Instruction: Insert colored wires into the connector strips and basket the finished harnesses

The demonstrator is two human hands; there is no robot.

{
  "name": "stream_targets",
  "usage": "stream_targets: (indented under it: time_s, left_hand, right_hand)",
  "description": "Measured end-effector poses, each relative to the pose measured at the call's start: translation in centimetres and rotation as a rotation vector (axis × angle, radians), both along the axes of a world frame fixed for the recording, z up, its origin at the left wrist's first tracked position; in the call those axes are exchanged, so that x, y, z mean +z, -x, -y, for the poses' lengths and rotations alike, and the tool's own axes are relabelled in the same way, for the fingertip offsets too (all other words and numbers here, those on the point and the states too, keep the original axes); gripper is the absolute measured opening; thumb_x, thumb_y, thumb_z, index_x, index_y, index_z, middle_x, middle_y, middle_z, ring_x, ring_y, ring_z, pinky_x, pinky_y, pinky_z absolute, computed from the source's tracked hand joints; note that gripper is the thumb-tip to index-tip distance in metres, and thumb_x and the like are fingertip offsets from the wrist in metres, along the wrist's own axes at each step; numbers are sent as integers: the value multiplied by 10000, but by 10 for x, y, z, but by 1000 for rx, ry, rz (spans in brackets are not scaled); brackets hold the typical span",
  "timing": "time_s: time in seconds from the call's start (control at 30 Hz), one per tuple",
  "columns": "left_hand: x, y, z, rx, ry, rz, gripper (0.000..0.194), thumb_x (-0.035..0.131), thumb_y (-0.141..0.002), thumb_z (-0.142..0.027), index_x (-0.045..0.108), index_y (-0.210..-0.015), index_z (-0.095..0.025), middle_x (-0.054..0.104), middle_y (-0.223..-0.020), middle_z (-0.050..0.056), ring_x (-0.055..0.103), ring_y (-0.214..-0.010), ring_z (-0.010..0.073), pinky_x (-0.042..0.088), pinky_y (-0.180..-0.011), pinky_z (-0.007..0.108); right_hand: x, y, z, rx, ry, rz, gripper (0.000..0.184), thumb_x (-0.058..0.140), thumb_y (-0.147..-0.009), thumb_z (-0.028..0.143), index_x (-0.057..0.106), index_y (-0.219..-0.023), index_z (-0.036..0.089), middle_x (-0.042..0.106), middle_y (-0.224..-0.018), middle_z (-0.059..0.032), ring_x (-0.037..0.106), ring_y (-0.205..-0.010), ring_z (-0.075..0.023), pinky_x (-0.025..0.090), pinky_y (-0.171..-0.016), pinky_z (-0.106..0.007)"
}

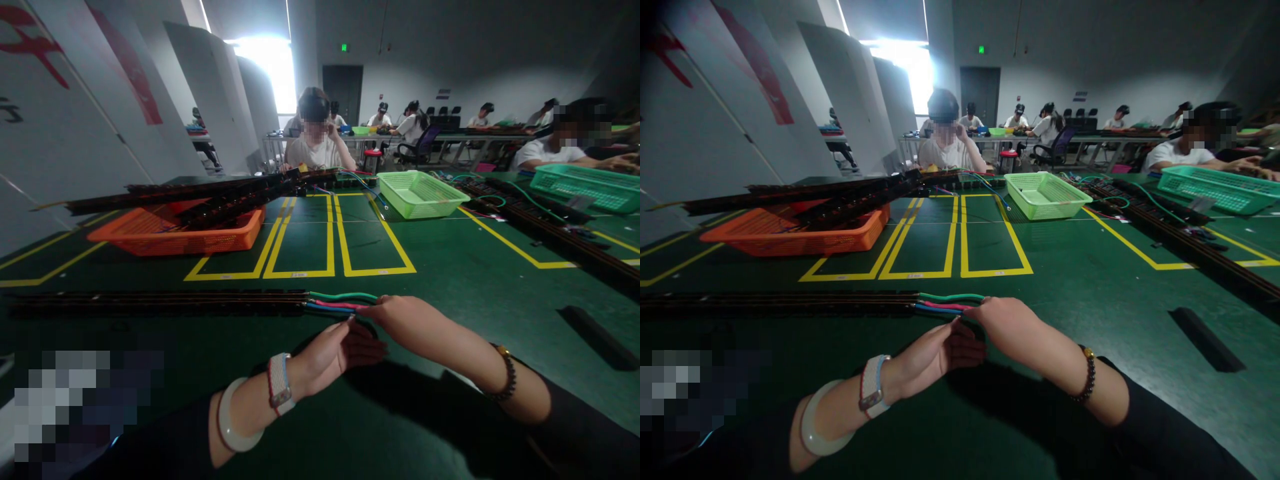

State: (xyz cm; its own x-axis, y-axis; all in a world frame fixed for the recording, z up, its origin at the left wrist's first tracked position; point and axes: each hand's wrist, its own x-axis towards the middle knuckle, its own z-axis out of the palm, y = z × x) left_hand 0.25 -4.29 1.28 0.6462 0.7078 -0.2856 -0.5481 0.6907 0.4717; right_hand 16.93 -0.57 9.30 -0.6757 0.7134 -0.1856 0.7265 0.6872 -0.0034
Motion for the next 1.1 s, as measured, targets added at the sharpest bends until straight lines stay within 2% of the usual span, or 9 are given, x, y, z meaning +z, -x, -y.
stream_targets:
  time_s: [0.1,0.27,0.4,0.47,0.57,0.7,0.83,0.97,1.1]
  left_hand:
    - [0,1,1,-75,-54,-22,239,413,-929,-251,571,-957,-74,679,-893,162,671,-839,231,446,-876,410]
    - [-2,-2,-1,-67,-59,-76,186,427,-918,-233,526,-979,-88,676,-904,170,673,-822,224,457,-792,351]
    - [-5,-1,-2,-64,-78,-76,171,453,-906,-246,508,-978,-101,678,-910,169,672,-806,211,458,-765,326]
    - [-6,0,-3,-79,-81,-82,177,464,-899,-267,512,-945,-103,678,-922,174,670,-789,201,454,-732,302]
    - [-4,4,-5,-165,-91,-114,216,448,-899,-295,529,-894,-95,670,-960,190,664,-771,191,451,-710,290]
    - [7,9,-7,-276,-146,-222,237,444,-895,-314,535,-909,-96,668,-973,195,663,-798,209,453,-735,319]
    - [14,12,-9,-310,-180,-258,250,455,-895,-331,544,-920,-99,671,-953,190,662,-812,225,452,-775,360]
    - [12,10,-11,-284,-115,-224,241,445,-904,-296,531,-992,-89,668,-942,191,668,-834,226,439,-850,384]
    - [7,9,-12,-226,-78,-161,308,421,-924,-317,499,-1101,-76,655,-1018,208,665,-897,237,415,-928,409]
  right_hand:
    - [-4,2,-7,-16,56,38,358,481,-840,54,657,-1089,240,693,-860,-57,665,-738,-170,456,-609,-228]
    - [-11,0,-13,-49,134,39,381,478,-832,51,665,-1094,256,705,-855,-50,661,-715,-161,448,-609,-228]
    - [-6,-5,-22,-27,155,-88,304,568,-816,135,680,-1073,253,694,-915,-56,646,-833,-176,454,-700,-244]
    - [-6,-6,-28,-81,111,-198,240,593,-825,209,687,-1044,244,677,-929,-55,627,-826,-173,455,-710,-257]
    - [-17,-4,-38,-176,48,-360,306,631,-817,311,656,-1106,213,642,-981,-82,603,-823,-169,462,-722,-275]
    - [-41,-1,-46,-175,207,-494,462,691,-752,423,627,-1127,161,635,-1039,-99,593,-926,-189,463,-807,-303]
    - [-52,2,-47,-266,422,-505,507,680,-742,444,607,-1132,128,660,-945,-69,595,-803,-156,452,-691,-255]
    - [-50,4,-46,-274,380,-385,356,681,-725,379,647,-957,112,617,-746,-9,495,-629,-106,335,-549,-216]
    - [-49,6,-45,-275,344,-326,234,635,-757,344,630,-764,110,551,-646,15,398,-576,-80,251,-517,-214]
